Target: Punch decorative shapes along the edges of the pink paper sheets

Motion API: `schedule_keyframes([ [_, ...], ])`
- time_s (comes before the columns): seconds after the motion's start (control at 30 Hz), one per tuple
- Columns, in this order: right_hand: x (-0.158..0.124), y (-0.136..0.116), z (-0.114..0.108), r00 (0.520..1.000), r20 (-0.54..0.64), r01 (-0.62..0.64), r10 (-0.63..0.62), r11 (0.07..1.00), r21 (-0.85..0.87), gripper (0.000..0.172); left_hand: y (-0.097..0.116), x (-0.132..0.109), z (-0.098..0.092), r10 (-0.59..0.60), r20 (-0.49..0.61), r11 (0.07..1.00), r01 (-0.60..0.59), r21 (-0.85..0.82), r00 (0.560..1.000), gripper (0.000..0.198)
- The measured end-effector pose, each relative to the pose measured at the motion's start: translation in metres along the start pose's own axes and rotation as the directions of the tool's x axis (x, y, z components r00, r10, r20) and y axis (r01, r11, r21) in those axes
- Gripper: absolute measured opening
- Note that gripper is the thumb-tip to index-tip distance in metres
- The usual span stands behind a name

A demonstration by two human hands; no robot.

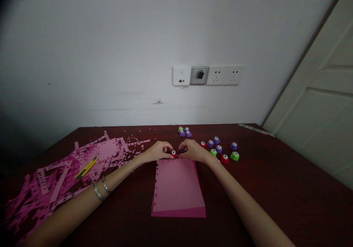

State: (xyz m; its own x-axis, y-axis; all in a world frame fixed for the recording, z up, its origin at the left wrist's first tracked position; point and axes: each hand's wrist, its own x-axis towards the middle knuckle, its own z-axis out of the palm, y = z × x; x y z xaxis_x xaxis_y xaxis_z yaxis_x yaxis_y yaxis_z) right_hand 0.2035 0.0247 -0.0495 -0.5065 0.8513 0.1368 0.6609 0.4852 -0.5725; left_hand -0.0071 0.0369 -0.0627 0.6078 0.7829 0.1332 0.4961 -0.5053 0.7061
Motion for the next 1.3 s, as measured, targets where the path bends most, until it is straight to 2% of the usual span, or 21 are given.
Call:
schedule_keyframes([
  [0.17,-0.002,-0.002,-0.012,0.995,0.081,-0.055,0.060,0.996,-0.066,0.011,-0.001,0.000,-0.014,-0.009,0.024,1.000,0.008,0.006,1.000,0.057],
  [0.27,-0.003,-0.001,-0.014,0.989,0.131,-0.061,0.071,0.995,-0.083,0.011,0.000,-0.005,-0.032,-0.035,0.091,0.995,0.026,0.096,0.995,0.041],
  [0.4,-0.003,0.002,-0.009,0.984,0.172,-0.042,0.054,0.996,-0.077,0.012,0.001,-0.014,-0.050,-0.096,0.304,0.977,0.031,0.213,0.948,0.025],
  [0.73,-0.006,-0.006,-0.007,0.973,0.224,-0.045,0.058,0.997,-0.064,0.008,-0.006,-0.015,-0.042,-0.109,0.404,0.983,0.037,0.182,0.908,0.015],
  [0.9,-0.005,-0.006,-0.006,0.977,0.210,-0.033,0.049,0.997,-0.076,0.007,-0.009,-0.015,-0.045,-0.099,0.420,0.990,0.048,0.129,0.902,0.014],
  [1.07,-0.004,-0.002,-0.007,0.968,0.251,-0.021,0.027,0.999,-0.023,0.011,-0.010,-0.015,-0.050,-0.117,0.438,0.991,0.075,0.113,0.891,0.011],
  [1.3,-0.003,0.005,-0.007,0.957,0.289,-0.012,0.005,1.000,0.023,0.015,-0.012,-0.015,-0.055,-0.205,0.513,0.976,0.134,0.172,0.834,0.016],
])
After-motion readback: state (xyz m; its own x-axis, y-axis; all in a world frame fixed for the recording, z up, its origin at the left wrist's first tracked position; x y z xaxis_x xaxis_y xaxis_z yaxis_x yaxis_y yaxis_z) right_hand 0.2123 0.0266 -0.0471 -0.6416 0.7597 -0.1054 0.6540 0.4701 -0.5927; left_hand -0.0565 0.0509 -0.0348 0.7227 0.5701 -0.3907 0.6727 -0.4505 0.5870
